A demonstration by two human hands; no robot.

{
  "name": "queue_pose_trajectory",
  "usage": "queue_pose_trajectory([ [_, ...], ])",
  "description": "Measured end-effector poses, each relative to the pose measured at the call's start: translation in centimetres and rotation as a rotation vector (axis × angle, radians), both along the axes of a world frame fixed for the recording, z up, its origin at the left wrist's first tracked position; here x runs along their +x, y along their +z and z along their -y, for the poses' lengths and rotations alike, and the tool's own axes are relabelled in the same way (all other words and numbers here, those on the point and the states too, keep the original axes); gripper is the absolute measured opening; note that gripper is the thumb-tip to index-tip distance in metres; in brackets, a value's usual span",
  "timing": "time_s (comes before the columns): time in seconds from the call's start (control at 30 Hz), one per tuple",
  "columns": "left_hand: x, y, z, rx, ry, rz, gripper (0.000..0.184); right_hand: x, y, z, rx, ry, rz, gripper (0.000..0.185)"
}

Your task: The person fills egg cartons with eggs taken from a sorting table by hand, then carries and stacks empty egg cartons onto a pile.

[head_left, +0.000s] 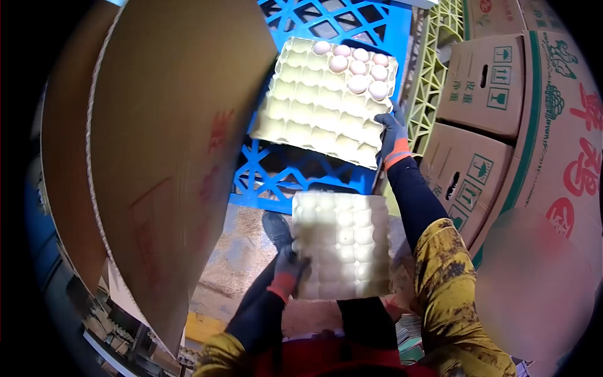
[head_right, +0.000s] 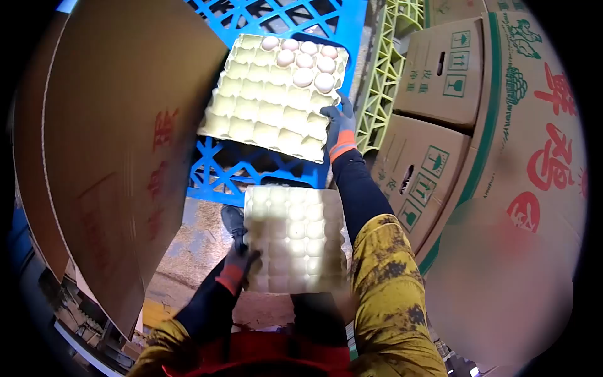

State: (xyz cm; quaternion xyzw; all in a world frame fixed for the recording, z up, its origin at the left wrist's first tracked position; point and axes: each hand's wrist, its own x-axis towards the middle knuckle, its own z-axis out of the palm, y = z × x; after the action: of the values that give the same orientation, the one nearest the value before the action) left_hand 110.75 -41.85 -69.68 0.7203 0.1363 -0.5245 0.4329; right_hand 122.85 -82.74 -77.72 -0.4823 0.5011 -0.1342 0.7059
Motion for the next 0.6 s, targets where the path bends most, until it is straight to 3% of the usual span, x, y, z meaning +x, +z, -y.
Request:
queue_pose_trajectory([
  [0.03,-1.6,0.8,-1.3,0.057,0.031,-0.023,0.055,0.1,0.5,-1.6,-0.163,0.068,-0.086,0.065],
  [0.1,-3.6,2.2,-3.4,0.078,0.209,0.014,0.057,-0.8,-2.9,-3.2,-0.003,-0.099,0.069,0.061],
  [0.13,-4.8,3.0,-4.3,0.059,0.362,0.009,0.057,-1.6,-4.5,-3.4,-0.093,-0.055,0.034,0.056],
  [0.2,-6.1,5.4,-5.7,0.174,0.337,-0.073,0.058,-3.3,-5.6,-2.9,-0.277,0.052,-0.107,0.050],
  [0.3,-8.5,8.8,-6.9,0.194,0.361,-0.090,0.057,-5.5,1.1,-3.8,-0.550,0.413,-0.245,0.046],
  [0.33,-9.3,10.0,-7.4,0.168,0.395,-0.069,0.057,-7.0,4.5,-4.3,-0.456,0.704,-0.256,0.047],
  [0.37,-9.2,11.4,-7.5,0.149,0.440,-0.039,0.056,-7.6,10.1,-5.8,-0.342,0.974,-0.439,0.051],
  [0.4,-8.0,14.7,-6.9,0.153,0.472,-0.075,0.052,-10.6,12.7,-6.8,-0.382,1.159,-0.388,0.058],
  [0.43,-10.7,14.3,-8.1,0.097,0.441,-0.034,0.046,-11.8,18.3,-9.1,-0.434,1.285,-0.371,0.066],
  [0.47,-8.9,18.5,-8.5,-0.012,0.315,-0.092,0.037,-12.3,22.8,-10.9,-0.217,1.351,-0.513,0.073],
  [0.53,-8.5,24.1,-10.6,-0.209,0.483,-0.345,0.032,-16.2,24.8,-11.9,-0.181,1.710,-0.517,0.073],
  [0.57,-9.9,24.6,-12.0,-0.354,0.764,-0.530,0.035,-18.4,25.5,-12.2,-0.163,1.883,-0.489,0.072],
  [0.6,-6.1,31.3,-13.1,-0.093,0.484,-0.357,0.047,-17.0,29.1,-14.5,0.099,1.841,-0.535,0.071],
])
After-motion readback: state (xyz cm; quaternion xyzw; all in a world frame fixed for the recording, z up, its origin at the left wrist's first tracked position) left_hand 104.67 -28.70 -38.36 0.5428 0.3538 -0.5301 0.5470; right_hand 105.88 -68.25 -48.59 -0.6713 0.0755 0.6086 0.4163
